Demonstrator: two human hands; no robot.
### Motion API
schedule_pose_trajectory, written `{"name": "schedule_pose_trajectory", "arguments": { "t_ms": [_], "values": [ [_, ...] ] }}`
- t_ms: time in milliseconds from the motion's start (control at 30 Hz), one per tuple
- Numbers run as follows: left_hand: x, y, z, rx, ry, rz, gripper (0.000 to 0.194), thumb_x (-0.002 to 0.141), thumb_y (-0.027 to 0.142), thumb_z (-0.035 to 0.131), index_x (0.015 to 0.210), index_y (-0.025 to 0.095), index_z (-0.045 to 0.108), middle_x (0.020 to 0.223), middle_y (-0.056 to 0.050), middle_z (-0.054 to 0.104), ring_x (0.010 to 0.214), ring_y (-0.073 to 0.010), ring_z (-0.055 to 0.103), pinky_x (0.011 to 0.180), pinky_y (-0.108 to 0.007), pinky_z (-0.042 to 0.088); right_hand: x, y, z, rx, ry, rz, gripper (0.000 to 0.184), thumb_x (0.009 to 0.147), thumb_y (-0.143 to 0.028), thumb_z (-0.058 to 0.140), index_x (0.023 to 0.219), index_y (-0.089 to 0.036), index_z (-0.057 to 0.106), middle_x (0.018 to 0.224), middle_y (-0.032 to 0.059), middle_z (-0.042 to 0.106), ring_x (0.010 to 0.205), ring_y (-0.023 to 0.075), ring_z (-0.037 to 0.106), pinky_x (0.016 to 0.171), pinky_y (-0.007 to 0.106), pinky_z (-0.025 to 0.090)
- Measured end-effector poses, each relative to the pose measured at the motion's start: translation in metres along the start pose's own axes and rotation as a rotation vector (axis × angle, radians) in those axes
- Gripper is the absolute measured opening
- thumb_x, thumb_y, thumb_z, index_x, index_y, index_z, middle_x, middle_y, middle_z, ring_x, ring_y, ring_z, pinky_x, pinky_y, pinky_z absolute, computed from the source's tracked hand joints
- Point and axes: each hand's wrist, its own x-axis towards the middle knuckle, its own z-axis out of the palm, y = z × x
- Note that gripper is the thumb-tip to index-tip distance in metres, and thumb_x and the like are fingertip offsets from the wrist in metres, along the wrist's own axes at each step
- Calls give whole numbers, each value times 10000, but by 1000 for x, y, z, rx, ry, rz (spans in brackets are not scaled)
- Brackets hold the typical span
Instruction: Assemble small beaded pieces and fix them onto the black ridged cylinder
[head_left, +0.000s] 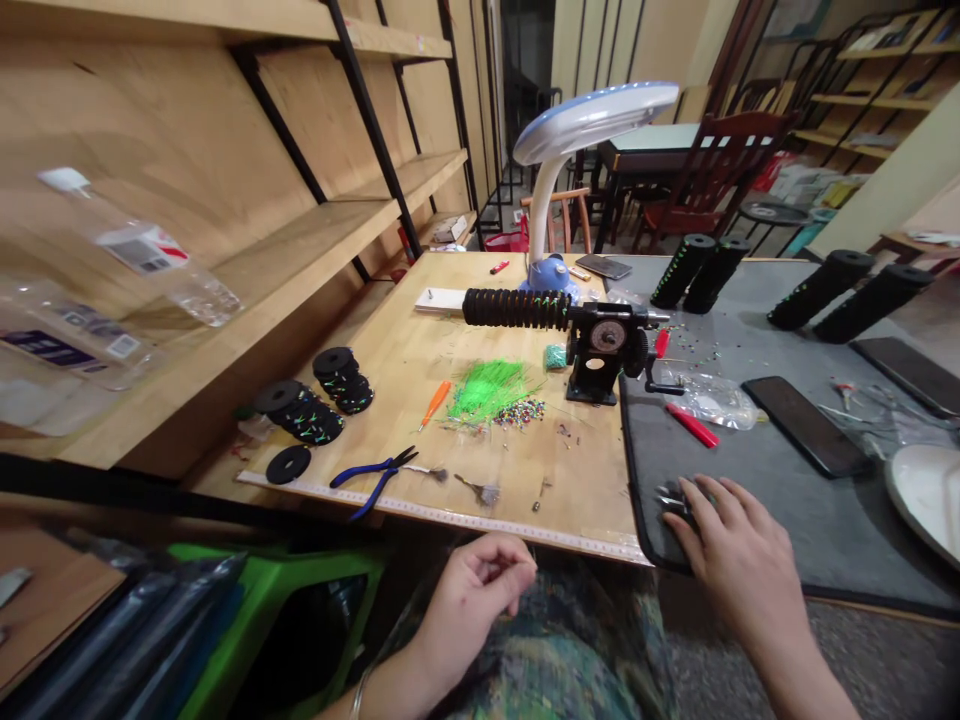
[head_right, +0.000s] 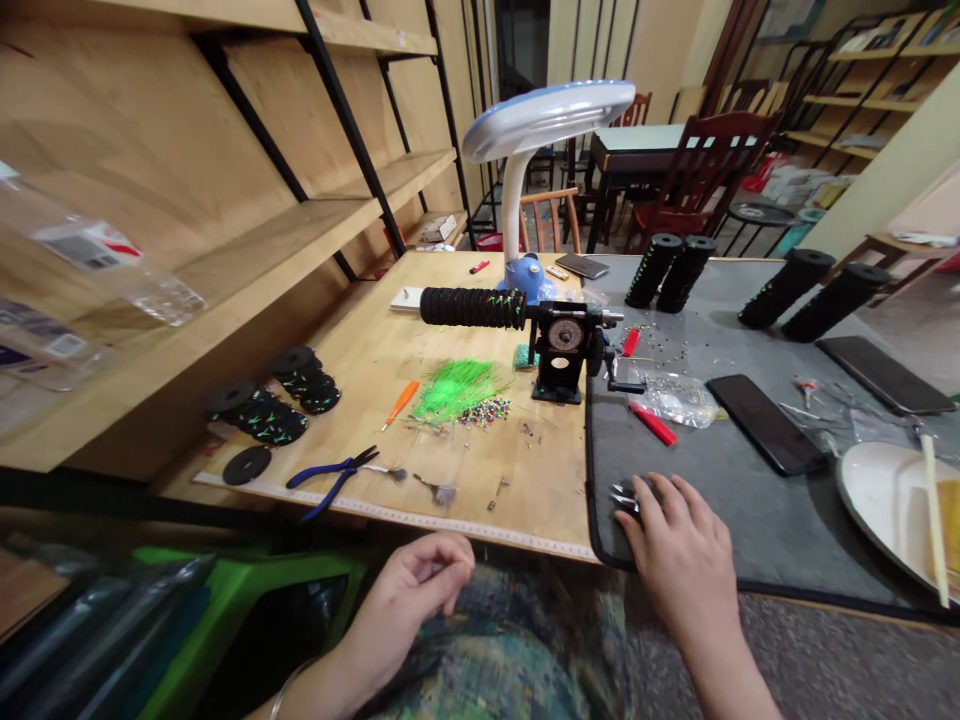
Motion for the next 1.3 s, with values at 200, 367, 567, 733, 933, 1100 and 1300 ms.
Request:
{"name": "schedule_pose_trajectory", "arguments": {
  "t_ms": [200, 367, 567, 733, 933, 1100, 1300],
  "values": [
    [-4, 0, -9, -195, 216, -28, 280, 671, 397, 795, 692, 146, 672, 607, 30, 559, 554, -75, 430, 500, -175, 315, -1, -113, -9, 942, -294, -43, 383, 918, -326, 505, 1287, -223, 525, 1164, 125, 670, 1011, 250, 641, 828, 364, 538],
    [-5, -4, -19, -295, 227, -46, 309, 658, 412, 804, 719, 139, 672, 652, 2, 611, 567, -90, 478, 499, -187, 331, -3, -174, 8, 1486, -639, 205, 285, 904, -367, 516, 1118, -189, 576, 902, 62, 679, 730, 185, 657, 579, 264, 537],
    [-5, -14, -29, -401, 278, -137, 385, 634, 457, 812, 700, 139, 605, 534, 79, 421, 458, -35, 235, 434, -188, 168, 7, -171, 22, 1089, -582, 0, 196, 901, -308, 498, 764, -196, 583, 625, -16, 585, 589, 149, 560, 572, 239, 431],
    [1, -18, -47, -438, 347, -118, 401, 654, 478, 792, 726, 157, 562, 502, 118, 272, 447, -40, 166, 422, -183, 130, 9, -164, 29, 756, -469, -195, 203, 917, -261, 447, 751, -212, 554, 609, 1, 616, 550, 156, 599, 540, 227, 396],
    [-2, -19, -77, -169, 554, 75, 307, 768, 446, 708, 754, 154, 617, 532, 82, 403, 452, -45, 307, 427, -155, 250, 20, -158, 40, 523, -441, -331, 228, 938, -218, 380, 783, -219, 548, 643, 25, 662, 574, 177, 656, 530, 229, 394],
    [-19, -21, -72, 386, 367, 410, 151, 874, 240, 596, 846, 181, 732, 741, -53, 690, 660, -147, 627, 608, -228, 506, 32, -158, 43, 423, -432, -449, 220, 940, -219, 391, 823, -214, 576, 659, 39, 687, 559, 184, 663, 505, 237, 384],
    [-27, -23, -69, 681, 146, 623, 300, 893, 109, 513, 1138, 199, 662, 1121, -120, 715, 1028, -211, 673, 906, -309, 531, 38, -167, 46, 366, -358, -533, 217, 924, -204, 396, 788, -217, 564, 630, 32, 685, 524, 181, 659, 477, 240, 349]
  ]
}}
